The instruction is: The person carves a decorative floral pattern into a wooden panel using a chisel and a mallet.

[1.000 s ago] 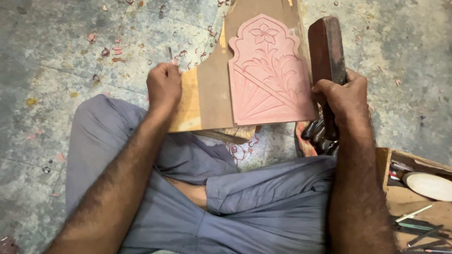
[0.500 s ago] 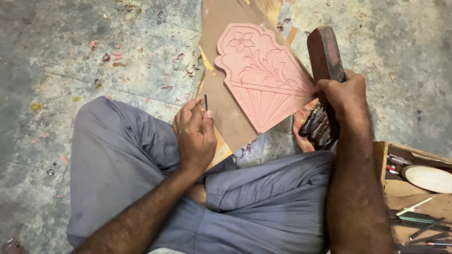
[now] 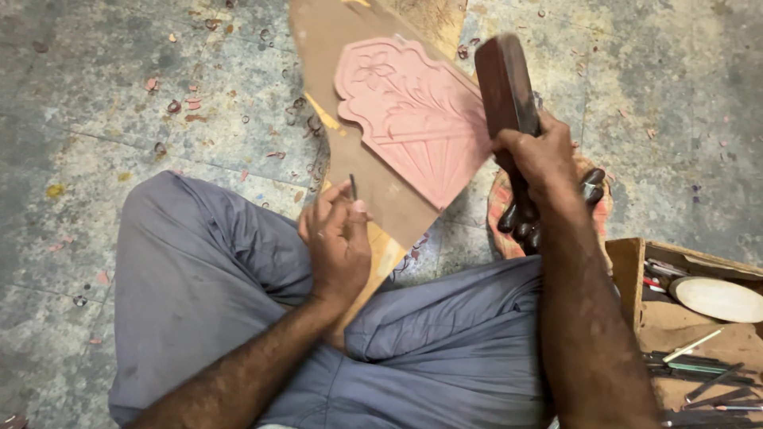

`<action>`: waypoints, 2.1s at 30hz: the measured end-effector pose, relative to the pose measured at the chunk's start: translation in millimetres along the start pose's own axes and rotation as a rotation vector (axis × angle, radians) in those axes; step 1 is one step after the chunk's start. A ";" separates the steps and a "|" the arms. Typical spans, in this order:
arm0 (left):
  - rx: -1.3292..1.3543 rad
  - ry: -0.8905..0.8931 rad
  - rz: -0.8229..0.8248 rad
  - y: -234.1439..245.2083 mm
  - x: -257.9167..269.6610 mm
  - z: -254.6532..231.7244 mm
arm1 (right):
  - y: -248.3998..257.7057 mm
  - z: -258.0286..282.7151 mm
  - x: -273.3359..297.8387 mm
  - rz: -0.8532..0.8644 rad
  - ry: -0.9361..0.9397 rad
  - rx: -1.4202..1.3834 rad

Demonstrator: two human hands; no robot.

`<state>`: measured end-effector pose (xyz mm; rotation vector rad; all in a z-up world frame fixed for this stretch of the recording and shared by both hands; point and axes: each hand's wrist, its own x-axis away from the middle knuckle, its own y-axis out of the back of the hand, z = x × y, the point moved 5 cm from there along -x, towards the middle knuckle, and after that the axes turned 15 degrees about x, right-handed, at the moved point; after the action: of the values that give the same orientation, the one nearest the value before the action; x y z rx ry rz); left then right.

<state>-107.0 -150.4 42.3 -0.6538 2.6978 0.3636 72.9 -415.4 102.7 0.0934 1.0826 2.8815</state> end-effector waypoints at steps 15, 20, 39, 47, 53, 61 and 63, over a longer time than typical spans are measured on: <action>0.468 -0.087 0.399 8.4 -120.5 42.7 | -19.4 13.2 -3.9 -0.018 0.130 0.186; -0.150 -0.020 0.175 32.7 -257.2 92.1 | -31.2 21.0 -3.2 0.033 0.083 0.275; -0.308 -0.194 0.248 115.7 -316.7 181.3 | -44.2 31.3 -31.6 -0.005 0.343 0.310; -0.483 0.172 0.117 145.2 -266.5 168.7 | -27.9 16.1 -36.9 0.040 0.244 0.246; -0.738 0.385 0.262 164.3 -245.4 179.0 | -23.2 18.8 -22.7 0.201 0.133 0.323; -0.363 0.218 0.065 151.8 -247.4 156.2 | -6.8 5.5 -21.0 0.156 0.075 0.268; 0.295 0.351 0.104 132.5 -251.2 144.2 | -3.8 2.5 -31.2 0.096 0.056 0.248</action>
<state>77.5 108.9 29.0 -0.5320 3.0368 -0.1409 104.2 -413.4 100.9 0.0787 1.4808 2.8321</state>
